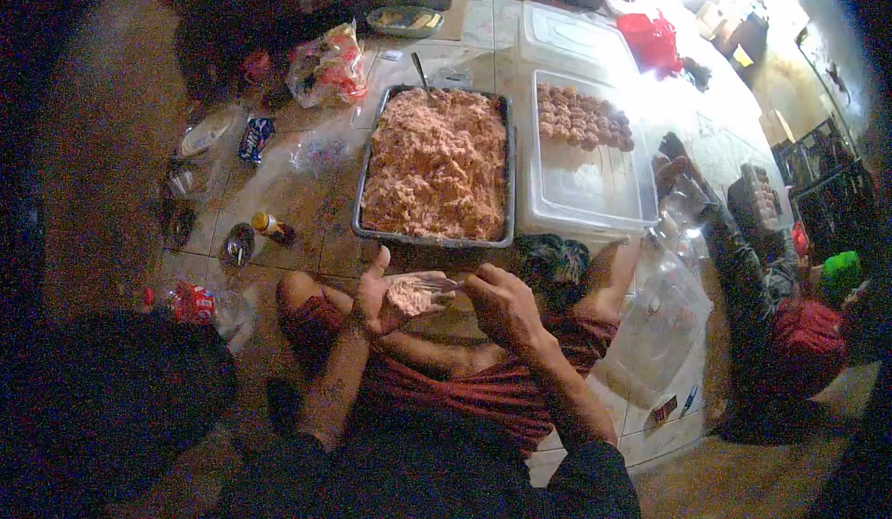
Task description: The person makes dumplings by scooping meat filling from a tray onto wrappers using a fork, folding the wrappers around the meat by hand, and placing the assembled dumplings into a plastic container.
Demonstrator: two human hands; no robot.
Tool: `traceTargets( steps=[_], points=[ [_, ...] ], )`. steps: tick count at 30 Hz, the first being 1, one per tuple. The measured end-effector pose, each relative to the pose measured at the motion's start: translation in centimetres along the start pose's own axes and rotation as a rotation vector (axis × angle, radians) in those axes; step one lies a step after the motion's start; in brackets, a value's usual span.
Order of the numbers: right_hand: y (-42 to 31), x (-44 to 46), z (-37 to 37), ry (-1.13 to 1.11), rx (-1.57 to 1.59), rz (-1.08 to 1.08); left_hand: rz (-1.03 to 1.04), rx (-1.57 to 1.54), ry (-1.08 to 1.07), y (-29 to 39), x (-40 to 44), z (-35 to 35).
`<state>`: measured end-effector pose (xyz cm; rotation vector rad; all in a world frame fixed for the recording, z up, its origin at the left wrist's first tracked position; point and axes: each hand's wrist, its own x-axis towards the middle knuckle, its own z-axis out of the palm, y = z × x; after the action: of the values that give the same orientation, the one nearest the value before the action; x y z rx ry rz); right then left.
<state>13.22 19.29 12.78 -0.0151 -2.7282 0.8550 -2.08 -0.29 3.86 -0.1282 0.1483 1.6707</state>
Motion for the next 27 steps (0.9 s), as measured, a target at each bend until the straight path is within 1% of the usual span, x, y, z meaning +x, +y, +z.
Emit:
traceTargets(
  steps=[2,6,7,8,9,10,12,13,14,15,16,17,18,19,20,21,22,23,24,25,26,27],
  points=[
    [-0.4,0.0,-0.1,-0.004,0.204,-0.007,-0.009,0.003,-0.002,-0.4,-0.1,0.0],
    [1.2,-0.5,0.8,-0.007,0.127,0.009,-0.016,0.009,-0.03,-0.1,0.3,-0.3],
    [0.7,-0.6,0.3,-0.077,0.091,0.056,-0.017,0.012,-0.031,-0.1,0.3,-0.5],
    [0.4,-1.0,0.0,-0.144,0.055,0.109,-0.008,0.029,0.016,-0.1,0.4,-0.6],
    [0.9,-1.6,0.7,-0.138,0.051,0.117,-0.002,0.047,0.059,-0.3,0.6,-0.7],
    [2.2,-2.4,2.2,-0.115,0.171,0.105,-0.014,0.049,0.054,-0.4,0.7,-0.6],
    [3.7,-3.6,3.7,-0.077,0.278,0.1,-0.021,0.225,0.121,-0.4,0.9,-0.4],
    [4.3,-3.5,3.8,-0.063,0.261,0.147,-0.008,0.164,0.203,-0.5,1.0,-0.4],
    [4.6,-4.2,3.8,-0.031,0.324,0.196,-0.016,0.17,0.194,-0.5,0.9,-0.6],
    [2.9,-3.4,2.3,0.004,0.389,0.242,0.047,0.345,0.234,-0.4,0.6,-0.9],
    [2.5,-3.1,2.7,0.016,0.383,0.247,0.114,0.521,0.27,-0.4,0.7,0.6],
    [2.2,-2.9,3.0,-0.009,0.462,0.379,0.1,0.791,0.302,-0.5,0.2,2.3],
    [1.9,-2.8,3.6,-0.037,0.543,0.512,0.094,0.794,0.296,-0.4,0.6,3.4],
    [1.5,-2.3,5.0,0.013,0.728,0.407,-0.033,0.856,0.22,-0.4,1.0,4.2],
    [1.3,-2.3,5.9,0.017,0.727,0.413,-0.08,0.905,0.24,-0.2,1.1,3.1],
    [1.0,-2.0,6.4,-0.031,0.825,0.413,-0.129,0.953,0.257,0.0,1.1,2.0],
    [-0.5,-0.9,5.3,-0.079,0.925,0.413,-0.179,1.001,0.273,-0.1,1.1,3.0],
    [-1.8,-0.6,3.4,-0.089,0.993,0.449,-0.107,0.906,0.213,0.6,0.2,4.1],
    [-2.1,-0.4,2.6,-0.09,0.998,0.455,-0.036,0.811,0.157,1.0,-0.9,6.5],
    [-2.0,-0.2,2.1,-0.093,1.03,0.45,-0.063,0.778,0.064,1.8,-2.0,7.6],
    [-2.3,0.1,1.5,-0.096,1.061,0.445,-0.067,0.78,0.066,1.2,-1.4,5.6],
    [-3.7,0.6,0.5,-0.052,1.122,0.429,0.014,0.872,-0.094,0.1,-0.4,1.9]
  ],
)
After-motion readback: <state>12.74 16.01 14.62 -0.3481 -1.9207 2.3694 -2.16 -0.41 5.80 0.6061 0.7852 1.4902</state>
